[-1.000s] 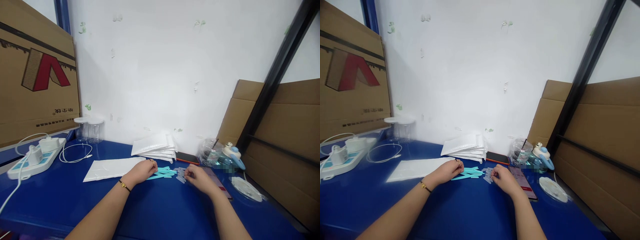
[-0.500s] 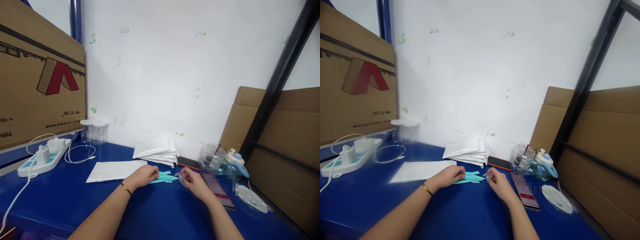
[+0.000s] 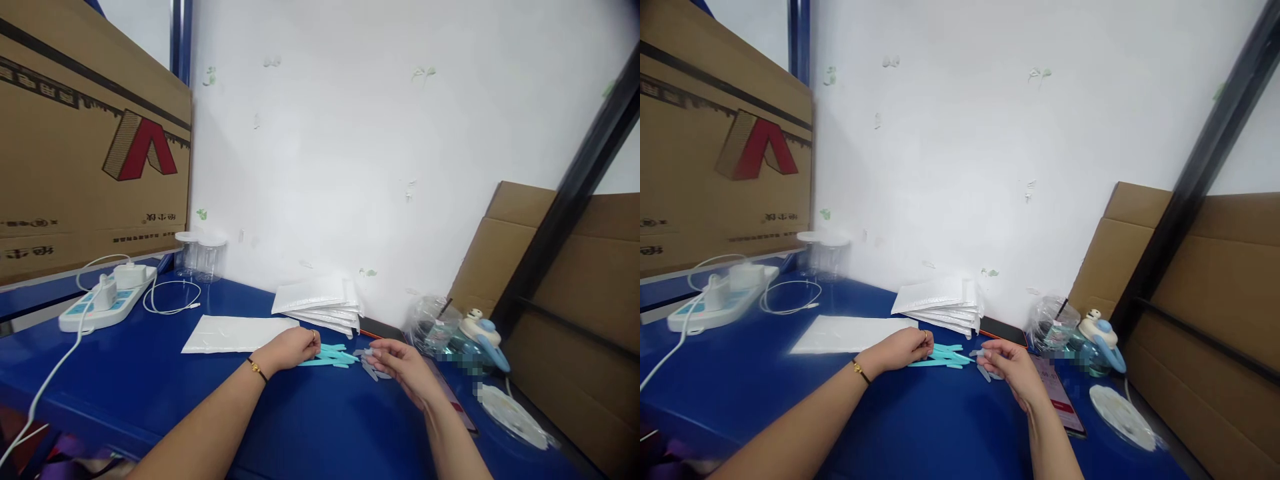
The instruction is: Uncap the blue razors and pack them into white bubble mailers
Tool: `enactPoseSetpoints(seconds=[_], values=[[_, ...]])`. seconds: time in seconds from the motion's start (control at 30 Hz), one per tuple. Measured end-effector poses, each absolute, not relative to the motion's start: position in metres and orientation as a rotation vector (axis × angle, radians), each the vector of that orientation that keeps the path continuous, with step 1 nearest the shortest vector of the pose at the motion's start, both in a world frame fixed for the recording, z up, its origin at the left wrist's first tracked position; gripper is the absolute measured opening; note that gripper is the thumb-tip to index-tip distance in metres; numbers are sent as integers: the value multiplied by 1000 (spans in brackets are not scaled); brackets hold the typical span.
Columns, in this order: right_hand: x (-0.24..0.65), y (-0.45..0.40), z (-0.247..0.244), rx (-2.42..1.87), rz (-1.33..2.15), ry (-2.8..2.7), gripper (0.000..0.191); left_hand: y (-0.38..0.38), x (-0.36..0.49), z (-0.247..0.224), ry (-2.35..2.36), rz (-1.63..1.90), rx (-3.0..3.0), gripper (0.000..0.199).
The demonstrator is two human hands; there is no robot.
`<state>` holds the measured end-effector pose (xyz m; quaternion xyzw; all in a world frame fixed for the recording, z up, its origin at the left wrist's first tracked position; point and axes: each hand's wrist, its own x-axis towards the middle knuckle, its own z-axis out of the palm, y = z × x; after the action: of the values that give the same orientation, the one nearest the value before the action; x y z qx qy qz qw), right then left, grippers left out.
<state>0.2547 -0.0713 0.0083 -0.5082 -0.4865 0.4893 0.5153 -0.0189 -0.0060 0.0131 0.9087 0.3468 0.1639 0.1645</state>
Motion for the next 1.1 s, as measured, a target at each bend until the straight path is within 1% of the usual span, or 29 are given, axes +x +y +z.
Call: enactPoseSetpoints(seconds=[0.17, 0.43, 0.9, 1.1], values=[[249, -70, 7, -1255, 1126, -1168, 35, -3, -19, 10, 982, 505, 2562, 19], [243, -68, 1, -1233, 1129, -1294, 42, -6, -19, 13, 983, 497, 2512, 22], [236, -64, -6, -1208, 1181, -1386, 37, -7, -17, 14, 931, 519, 2457, 22], [232, -69, -3, -1256, 1189, -1547, 38, -8, -13, 9, 825, 464, 2444, 21]])
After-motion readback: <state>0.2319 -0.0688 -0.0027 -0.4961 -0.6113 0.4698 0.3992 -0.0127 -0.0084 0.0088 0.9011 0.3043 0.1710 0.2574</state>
